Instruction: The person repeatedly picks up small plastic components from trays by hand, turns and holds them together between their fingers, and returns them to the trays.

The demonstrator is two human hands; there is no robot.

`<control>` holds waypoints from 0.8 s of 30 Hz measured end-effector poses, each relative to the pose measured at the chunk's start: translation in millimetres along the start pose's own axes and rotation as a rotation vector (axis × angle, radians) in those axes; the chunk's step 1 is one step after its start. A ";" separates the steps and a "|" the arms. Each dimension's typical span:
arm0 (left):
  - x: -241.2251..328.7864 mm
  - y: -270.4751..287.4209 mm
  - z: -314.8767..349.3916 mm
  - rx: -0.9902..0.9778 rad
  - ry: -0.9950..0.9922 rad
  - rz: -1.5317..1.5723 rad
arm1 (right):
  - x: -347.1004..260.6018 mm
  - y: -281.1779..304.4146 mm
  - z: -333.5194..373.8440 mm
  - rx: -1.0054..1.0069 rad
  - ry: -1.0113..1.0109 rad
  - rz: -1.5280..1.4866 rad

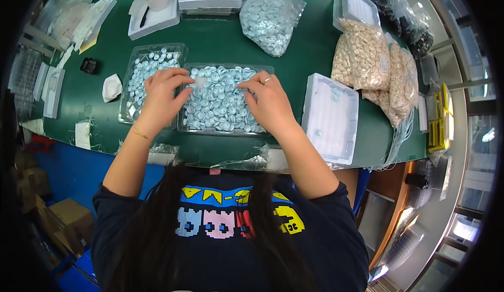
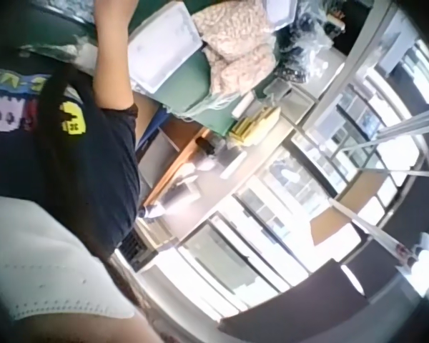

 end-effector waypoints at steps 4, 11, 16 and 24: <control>33.5 -28.2 -9.9 -0.150 -0.211 -0.051 | 4.1 -9.5 -6.9 -0.070 0.059 0.076; 40.1 -47.2 -13.3 -0.160 -0.262 -0.048 | 6.8 -12.3 -6.3 -0.002 0.062 0.013; 37.6 -29.3 -8.1 -0.268 0.137 0.694 | -4.4 4.0 -1.8 0.018 -0.143 -0.485; 73.8 21.2 32.7 -0.383 0.388 1.738 | -60.1 31.3 20.8 -0.158 -0.329 -1.221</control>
Point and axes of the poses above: each hand's wrist, its own z-axis away from the middle knuckle, its own y-axis out of the back of the hand, x = y × z, the point moved 3 cm from there along -z, towards the middle knuckle, and after that the axes turned 3 degrees about y, right-handed, at the moved point
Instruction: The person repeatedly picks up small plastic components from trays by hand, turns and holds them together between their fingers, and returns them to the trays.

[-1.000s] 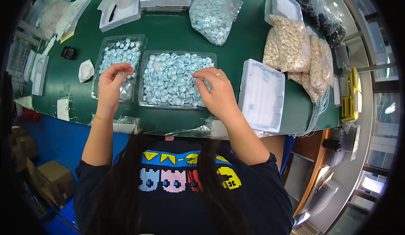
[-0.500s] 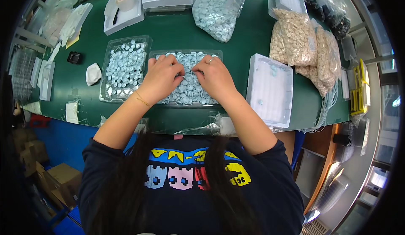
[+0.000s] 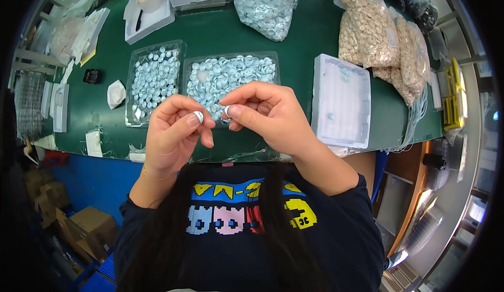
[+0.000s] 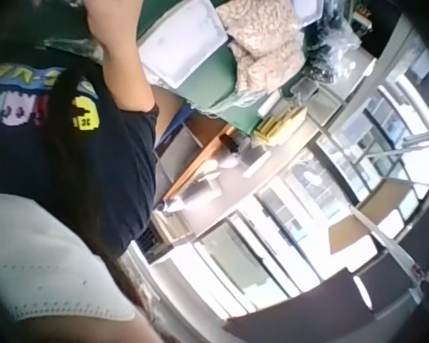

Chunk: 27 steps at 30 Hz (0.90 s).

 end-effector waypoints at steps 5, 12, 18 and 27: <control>4.0 -10.3 10.5 -0.002 -0.184 -0.108 | -14.7 -15.4 7.9 -0.032 0.302 0.107; 5.1 -18.6 14.2 -0.013 -0.237 -0.127 | -19.8 -28.1 13.1 0.003 0.451 0.256; 7.2 -25.1 18.9 0.101 -0.269 -0.256 | -22.5 -29.2 12.9 0.055 0.603 0.368; 8.9 -23.7 18.7 0.124 -0.458 -0.484 | -22.4 -29.4 13.0 0.089 0.681 0.426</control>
Point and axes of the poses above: each hand's wrist, its own z-axis away from the middle knuckle, its own y-axis out of the back of the hand, x = y × z, the point moved 3 cm from there along -z, towards the middle knuckle, and after that the axes turned 3 degrees about y, right-handed, at the moved point
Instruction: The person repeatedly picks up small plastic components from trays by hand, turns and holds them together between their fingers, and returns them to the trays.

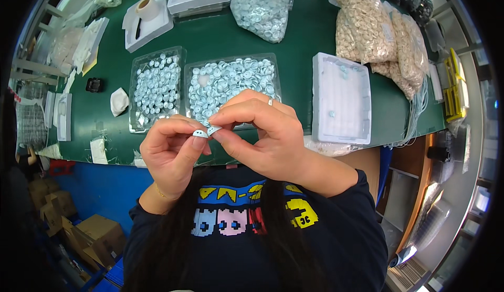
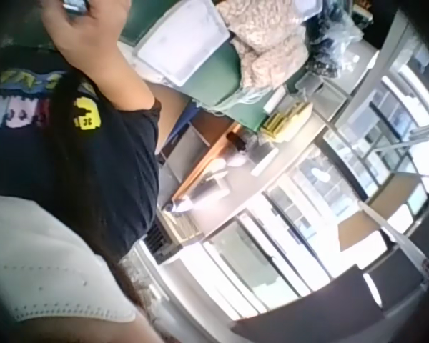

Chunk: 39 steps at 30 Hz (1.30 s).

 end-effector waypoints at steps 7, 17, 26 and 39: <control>-2.2 1.5 -3.1 0.005 -0.179 -0.122 | -0.4 0.3 1.2 0.007 0.033 0.004; -11.0 3.2 -4.8 -0.107 0.195 0.270 | 11.5 0.2 5.9 0.014 -0.325 -0.446; -18.3 1.8 -3.6 -0.244 0.420 0.615 | 23.7 -7.8 9.8 -0.043 -0.750 -1.071; -15.5 3.8 -3.0 -0.173 0.376 0.517 | 28.1 -12.6 12.1 -0.041 -0.838 -1.203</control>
Point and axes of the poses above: each hand's wrist, its own z-axis away from the middle knuckle, its own y-axis out of the back of the hand, x = y × z, the point moved 3 cm from there along -z, towards the middle knuckle, and after that the axes turned 3 degrees about y, right-handed, at the moved point
